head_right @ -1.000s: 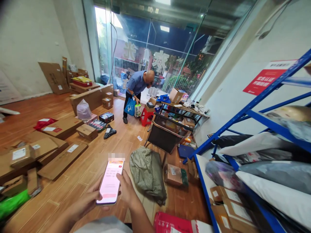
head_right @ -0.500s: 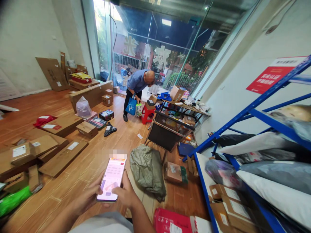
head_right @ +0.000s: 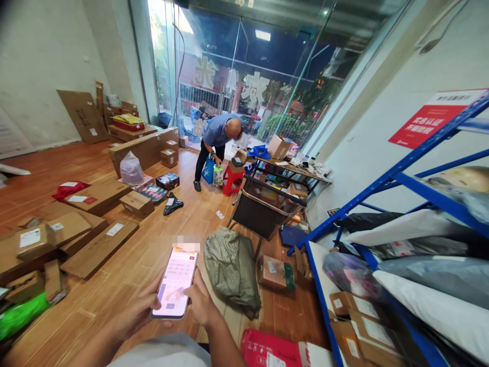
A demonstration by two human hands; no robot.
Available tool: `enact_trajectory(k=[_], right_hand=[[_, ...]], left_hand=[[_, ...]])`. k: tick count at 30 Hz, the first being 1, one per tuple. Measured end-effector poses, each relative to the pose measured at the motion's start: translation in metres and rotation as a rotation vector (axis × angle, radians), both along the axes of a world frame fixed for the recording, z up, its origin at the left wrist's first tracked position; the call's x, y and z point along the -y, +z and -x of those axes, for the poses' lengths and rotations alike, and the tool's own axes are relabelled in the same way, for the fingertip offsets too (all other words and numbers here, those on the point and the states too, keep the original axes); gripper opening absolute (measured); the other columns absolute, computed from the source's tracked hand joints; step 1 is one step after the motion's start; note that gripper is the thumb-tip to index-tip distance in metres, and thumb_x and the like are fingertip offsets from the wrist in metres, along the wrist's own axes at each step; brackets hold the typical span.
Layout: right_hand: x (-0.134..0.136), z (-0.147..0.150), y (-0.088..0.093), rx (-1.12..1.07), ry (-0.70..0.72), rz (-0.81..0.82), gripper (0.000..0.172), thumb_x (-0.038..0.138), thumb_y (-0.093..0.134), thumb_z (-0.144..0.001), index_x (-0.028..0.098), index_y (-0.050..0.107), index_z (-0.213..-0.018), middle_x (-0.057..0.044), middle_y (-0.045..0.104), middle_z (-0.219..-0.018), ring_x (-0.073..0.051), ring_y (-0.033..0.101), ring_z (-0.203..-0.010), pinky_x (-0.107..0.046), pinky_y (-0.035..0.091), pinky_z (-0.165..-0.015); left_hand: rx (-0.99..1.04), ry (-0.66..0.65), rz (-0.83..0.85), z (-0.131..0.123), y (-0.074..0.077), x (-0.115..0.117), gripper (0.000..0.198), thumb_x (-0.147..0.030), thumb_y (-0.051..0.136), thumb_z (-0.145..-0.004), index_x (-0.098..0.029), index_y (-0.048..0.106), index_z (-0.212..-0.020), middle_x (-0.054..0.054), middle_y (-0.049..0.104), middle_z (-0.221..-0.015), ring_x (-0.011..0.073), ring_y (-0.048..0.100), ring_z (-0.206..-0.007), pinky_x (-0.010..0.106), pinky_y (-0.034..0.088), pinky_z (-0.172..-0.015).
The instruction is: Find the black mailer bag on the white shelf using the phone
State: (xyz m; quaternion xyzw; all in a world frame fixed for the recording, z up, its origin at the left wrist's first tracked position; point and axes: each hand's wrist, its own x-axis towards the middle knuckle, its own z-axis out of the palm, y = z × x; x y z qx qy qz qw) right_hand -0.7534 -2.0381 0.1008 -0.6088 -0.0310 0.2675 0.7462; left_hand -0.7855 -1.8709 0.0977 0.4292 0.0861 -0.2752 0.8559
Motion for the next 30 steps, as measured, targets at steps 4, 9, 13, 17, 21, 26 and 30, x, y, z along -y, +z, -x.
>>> enact_trajectory(k=[4,9,13,17,21,26,30], right_hand=[[0.000,0.000,0.007,0.010,0.012,-0.058,0.054,0.025,0.051,-0.060,0.022,0.054,-0.114,-0.001,0.067,-0.101,-0.020,0.060,-0.088,-0.029,0.044,-0.074],[0.001,0.001,0.012,0.025,0.012,-0.099,0.065,0.017,0.057,-0.051,0.021,0.050,-0.115,-0.001,0.067,-0.100,-0.021,0.060,-0.090,-0.031,0.045,-0.078],[0.002,0.002,0.008,0.073,0.012,-0.087,0.063,0.018,0.060,-0.053,0.021,0.049,-0.115,-0.002,0.065,-0.100,-0.021,0.059,-0.089,-0.032,0.045,-0.078],[0.002,0.004,0.008,0.054,0.004,-0.090,0.064,0.016,0.059,-0.052,0.021,0.050,-0.114,-0.002,0.066,-0.103,-0.022,0.060,-0.093,-0.034,0.045,-0.082],[0.001,0.006,0.011,0.036,-0.017,-0.094,0.062,0.018,0.058,-0.055,0.022,0.051,-0.116,-0.003,0.068,-0.109,-0.023,0.060,-0.101,-0.034,0.045,-0.087],[-0.004,0.007,0.008,-0.006,-0.065,-0.092,0.058,0.022,0.059,-0.058,0.023,0.053,-0.116,-0.002,0.069,-0.103,-0.022,0.062,-0.093,-0.034,0.047,-0.080],[-0.006,0.008,0.008,-0.030,-0.107,-0.087,0.051,0.029,0.061,-0.061,0.023,0.058,-0.111,-0.001,0.069,-0.094,-0.018,0.061,-0.081,-0.031,0.047,-0.075]], left_hand=[[-0.001,0.052,0.015,0.000,-0.010,0.002,0.116,-0.011,0.055,-0.054,-0.032,-0.001,-0.153,0.006,0.059,-0.128,0.0252,0.056,-0.102,0.029,0.050,-0.073],[0.001,0.037,-0.022,-0.001,-0.017,0.004,0.118,-0.012,0.054,-0.052,-0.031,-0.005,-0.153,0.006,0.061,-0.124,0.0244,0.056,-0.097,0.029,0.050,-0.071],[0.024,0.007,0.003,0.000,-0.012,0.004,0.114,-0.019,0.052,-0.055,-0.025,-0.007,-0.152,0.011,0.061,-0.118,0.0281,0.056,-0.095,0.033,0.052,-0.063],[0.001,0.022,-0.050,0.002,-0.004,0.005,0.114,-0.019,0.054,-0.058,-0.027,-0.010,-0.152,0.011,0.057,-0.125,0.0271,0.057,-0.094,0.033,0.052,-0.062],[-0.013,-0.013,-0.140,0.004,0.005,0.005,0.108,-0.020,0.054,-0.068,-0.026,-0.016,-0.151,0.011,0.056,-0.129,0.0240,0.057,-0.089,0.033,0.053,-0.063],[0.006,0.000,-0.103,0.005,0.001,0.006,0.114,-0.020,0.056,-0.064,-0.021,-0.021,-0.149,0.011,0.059,-0.125,0.0217,0.056,-0.085,0.028,0.050,-0.059],[0.014,0.028,-0.058,0.004,-0.013,0.007,0.125,-0.015,0.057,-0.052,-0.022,-0.022,-0.149,0.011,0.059,-0.125,0.0225,0.056,-0.082,0.030,0.051,-0.058]])
